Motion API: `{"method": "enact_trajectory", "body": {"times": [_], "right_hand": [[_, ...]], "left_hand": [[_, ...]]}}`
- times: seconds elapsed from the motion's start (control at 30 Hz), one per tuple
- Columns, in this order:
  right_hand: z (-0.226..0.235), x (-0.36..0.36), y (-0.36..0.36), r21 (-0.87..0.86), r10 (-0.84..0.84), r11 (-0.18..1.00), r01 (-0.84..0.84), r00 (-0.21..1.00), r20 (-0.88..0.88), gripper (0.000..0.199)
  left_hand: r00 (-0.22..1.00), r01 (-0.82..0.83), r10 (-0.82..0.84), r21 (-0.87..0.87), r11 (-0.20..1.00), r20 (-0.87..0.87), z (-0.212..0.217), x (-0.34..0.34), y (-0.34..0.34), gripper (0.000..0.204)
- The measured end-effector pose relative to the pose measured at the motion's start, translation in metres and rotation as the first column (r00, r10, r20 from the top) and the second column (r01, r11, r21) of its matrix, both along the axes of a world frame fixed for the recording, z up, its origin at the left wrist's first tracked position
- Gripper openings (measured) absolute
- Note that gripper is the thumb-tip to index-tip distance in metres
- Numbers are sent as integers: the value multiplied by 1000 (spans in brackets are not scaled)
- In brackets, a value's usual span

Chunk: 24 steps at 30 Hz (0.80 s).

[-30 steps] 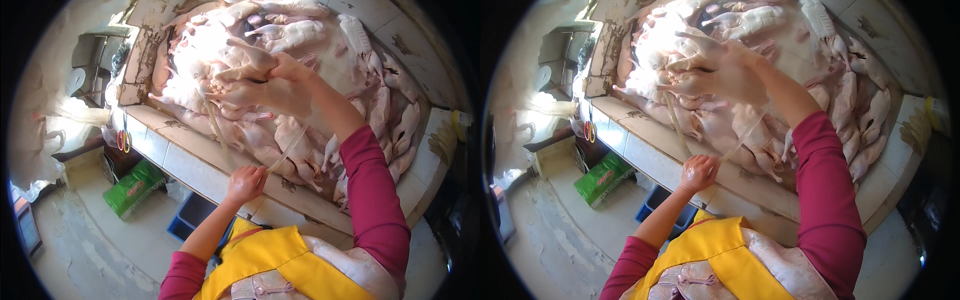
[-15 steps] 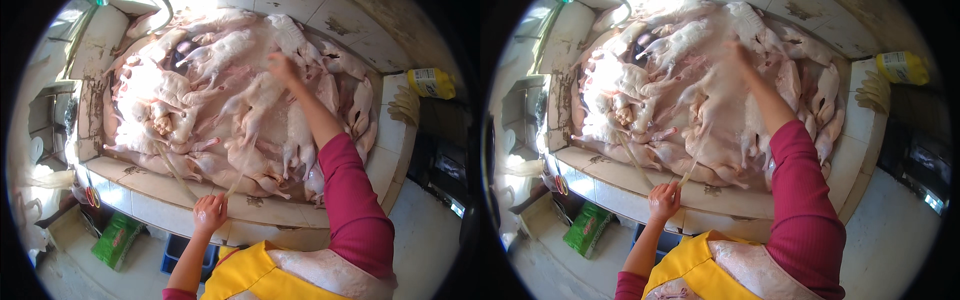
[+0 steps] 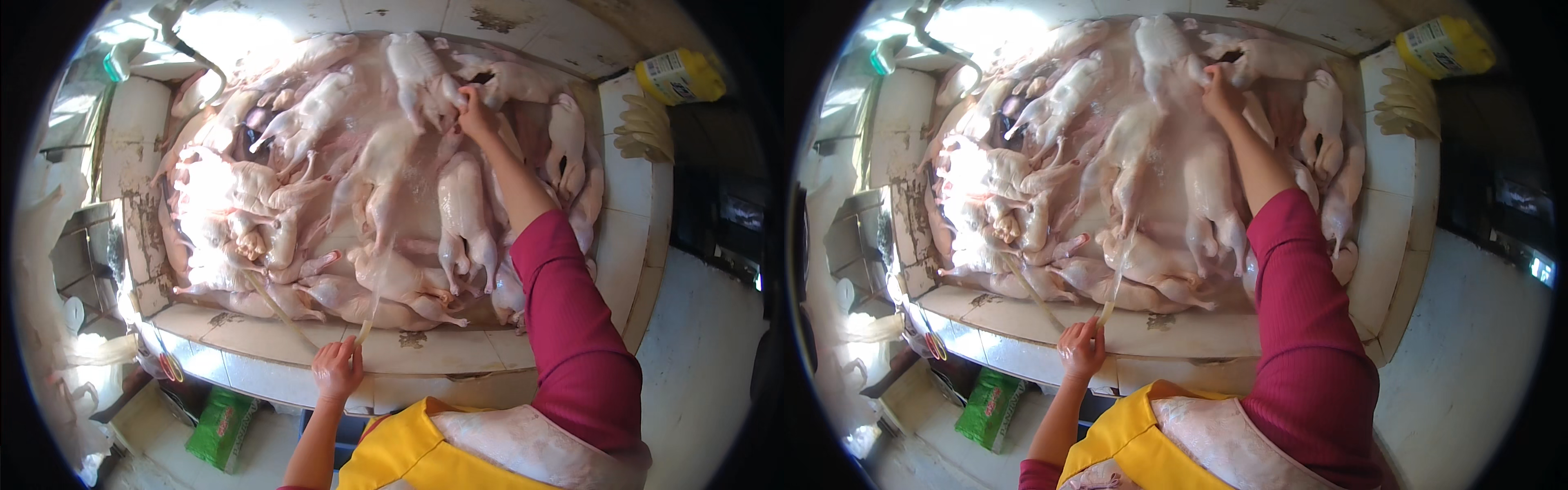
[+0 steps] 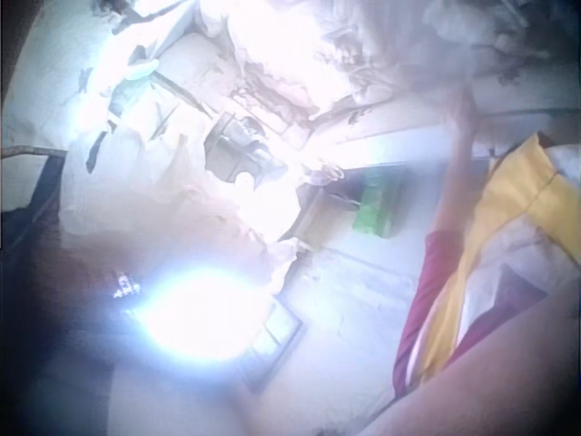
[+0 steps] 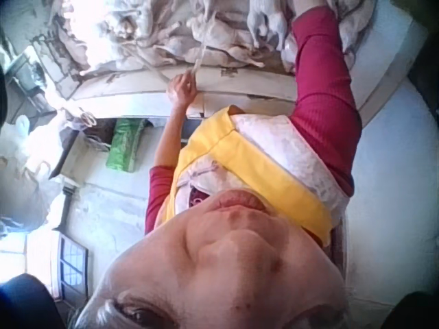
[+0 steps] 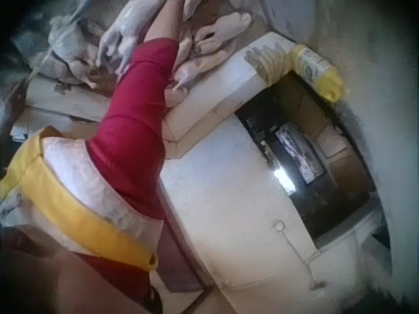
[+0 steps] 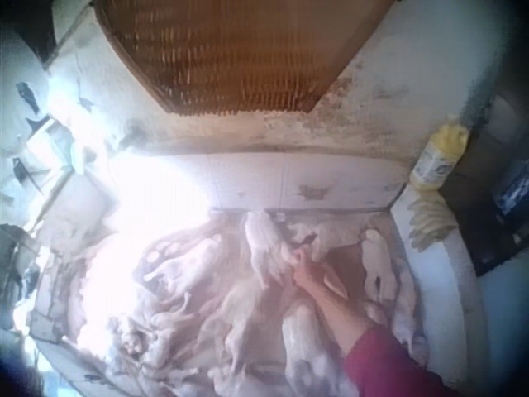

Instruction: The person uses shears to trim the feet and wing tips of raw chicken carcasses on a tiled counter. The person repeatedly picks up a chicken, cuts off the feet and wing tips, and places the trimmed carcass back on the pile.

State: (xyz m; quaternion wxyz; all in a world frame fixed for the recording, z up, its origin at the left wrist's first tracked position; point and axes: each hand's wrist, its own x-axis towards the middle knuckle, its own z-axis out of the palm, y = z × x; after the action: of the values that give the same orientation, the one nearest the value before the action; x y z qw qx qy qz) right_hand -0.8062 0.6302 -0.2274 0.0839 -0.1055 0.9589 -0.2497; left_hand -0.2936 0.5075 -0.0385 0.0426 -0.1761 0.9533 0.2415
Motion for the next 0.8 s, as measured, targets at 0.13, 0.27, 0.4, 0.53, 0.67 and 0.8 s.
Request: {"method": "enact_trajectory", "body": {"times": [0.13, 0.27, 0.4, 0.53, 0.67, 0.8], "right_hand": [[-13, 70, -5, -299, 64, 932, -202, 908, -413, 35], [4, 171, 14, -266, 620, 743, -614, 781, -71, 55], [105, 202, 98, 181, 317, 938, -295, 943, -105, 71], [65, 211, 184, 294, 41, 955, -37, 999, -9, 78], [33, 171, 158, 513, 56, 854, -80, 996, 62, 89], [7, 124, 115, 486, 18, 874, 14, 998, -60, 88]], "left_hand": [[999, 34, -35, -17, 999, -24, 1, -7, 2, 20], [1000, 28, -28, -12, 1000, -9, -6, -3, 4, 19], [999, 3, -2, -21, 1000, 38, -3, 1, 8, 18], [999, 39, -39, -14, 999, 6, -3, -5, 7, 18], [999, 41, -40, -20, 999, 25, -8, 2, 7, 18], [996, 32, -28, -42, 999, 83, -5, 5, 8, 17]]}}
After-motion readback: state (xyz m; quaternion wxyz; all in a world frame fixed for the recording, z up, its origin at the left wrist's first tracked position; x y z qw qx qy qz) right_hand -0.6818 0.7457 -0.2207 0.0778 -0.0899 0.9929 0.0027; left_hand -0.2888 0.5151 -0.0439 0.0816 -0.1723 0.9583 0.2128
